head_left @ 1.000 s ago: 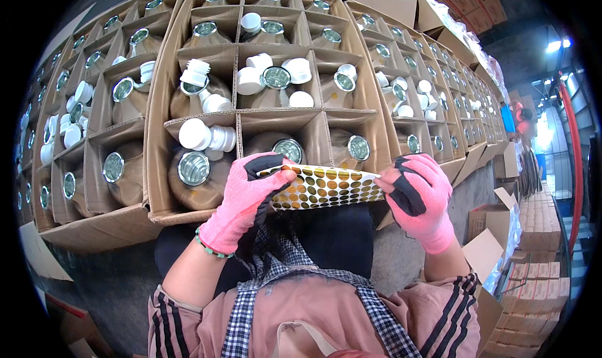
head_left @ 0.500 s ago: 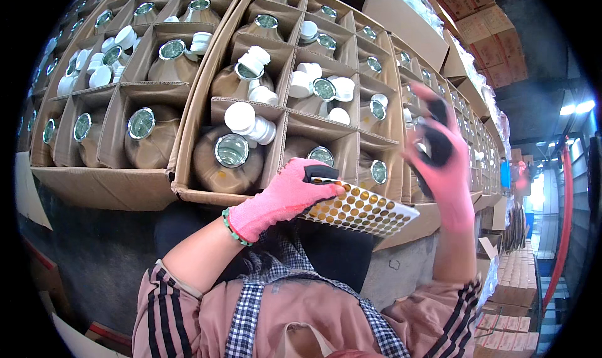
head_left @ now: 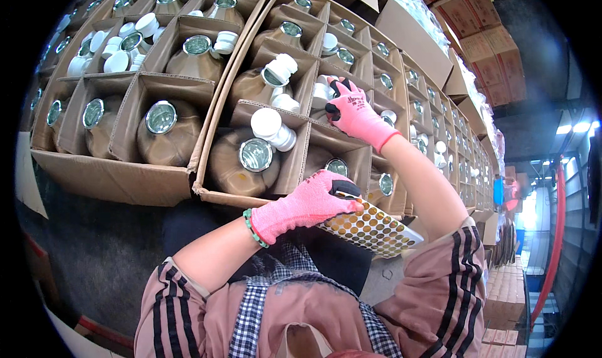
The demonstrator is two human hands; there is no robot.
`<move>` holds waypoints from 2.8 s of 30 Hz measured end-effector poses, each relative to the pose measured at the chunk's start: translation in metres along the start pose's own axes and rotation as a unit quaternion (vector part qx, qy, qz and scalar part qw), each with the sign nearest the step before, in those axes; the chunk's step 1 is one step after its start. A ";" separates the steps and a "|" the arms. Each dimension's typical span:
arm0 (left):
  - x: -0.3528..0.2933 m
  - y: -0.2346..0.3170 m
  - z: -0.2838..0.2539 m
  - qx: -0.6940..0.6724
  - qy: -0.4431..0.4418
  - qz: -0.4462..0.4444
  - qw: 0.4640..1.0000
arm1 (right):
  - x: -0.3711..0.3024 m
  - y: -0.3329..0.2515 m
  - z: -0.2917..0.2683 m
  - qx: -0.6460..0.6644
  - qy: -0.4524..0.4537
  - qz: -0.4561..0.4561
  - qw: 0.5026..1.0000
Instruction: The person sits on the floor in a warehouse setting and applies round gold stickers to the tops of glass jars. They peel individual stickers from a sheet and place them onto the jar lids, which are arranged in cardboard boxes.
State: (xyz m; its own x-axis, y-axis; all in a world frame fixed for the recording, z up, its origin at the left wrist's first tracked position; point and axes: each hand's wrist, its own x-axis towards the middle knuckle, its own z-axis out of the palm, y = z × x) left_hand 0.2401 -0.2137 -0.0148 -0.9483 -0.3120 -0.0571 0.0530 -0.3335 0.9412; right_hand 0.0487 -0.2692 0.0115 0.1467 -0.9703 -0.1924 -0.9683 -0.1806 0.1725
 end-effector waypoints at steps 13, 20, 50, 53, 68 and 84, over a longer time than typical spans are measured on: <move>0.004 0.004 0.001 -0.018 0.001 0.002 1.000 | -0.011 0.008 -0.005 -0.009 0.215 -0.037 0.976; 0.002 0.000 0.001 -0.092 0.096 0.010 0.991 | -0.120 -0.027 -0.113 0.399 0.301 0.153 0.853; 0.001 0.001 0.008 -0.031 0.118 0.116 0.986 | -0.193 -0.050 -0.095 0.211 0.104 0.129 0.963; 0.001 -0.001 0.007 -0.034 0.114 0.118 0.986 | -0.192 -0.049 -0.092 0.187 0.107 0.137 0.967; 0.000 0.002 0.007 -0.086 0.127 0.069 0.986 | -0.189 -0.053 -0.093 0.162 0.211 0.045 0.963; 0.003 -0.003 0.006 -0.175 0.153 0.040 0.972 | -0.186 -0.054 -0.098 0.063 0.179 -0.021 0.982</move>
State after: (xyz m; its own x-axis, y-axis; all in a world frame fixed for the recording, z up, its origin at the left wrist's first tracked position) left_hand 0.2350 -0.2086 -0.0159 -0.8025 -0.5810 -0.1357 0.2764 -0.5637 0.7784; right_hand 0.0931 -0.0948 0.1326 0.2279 -0.9605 0.1595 -0.9736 -0.2231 0.0475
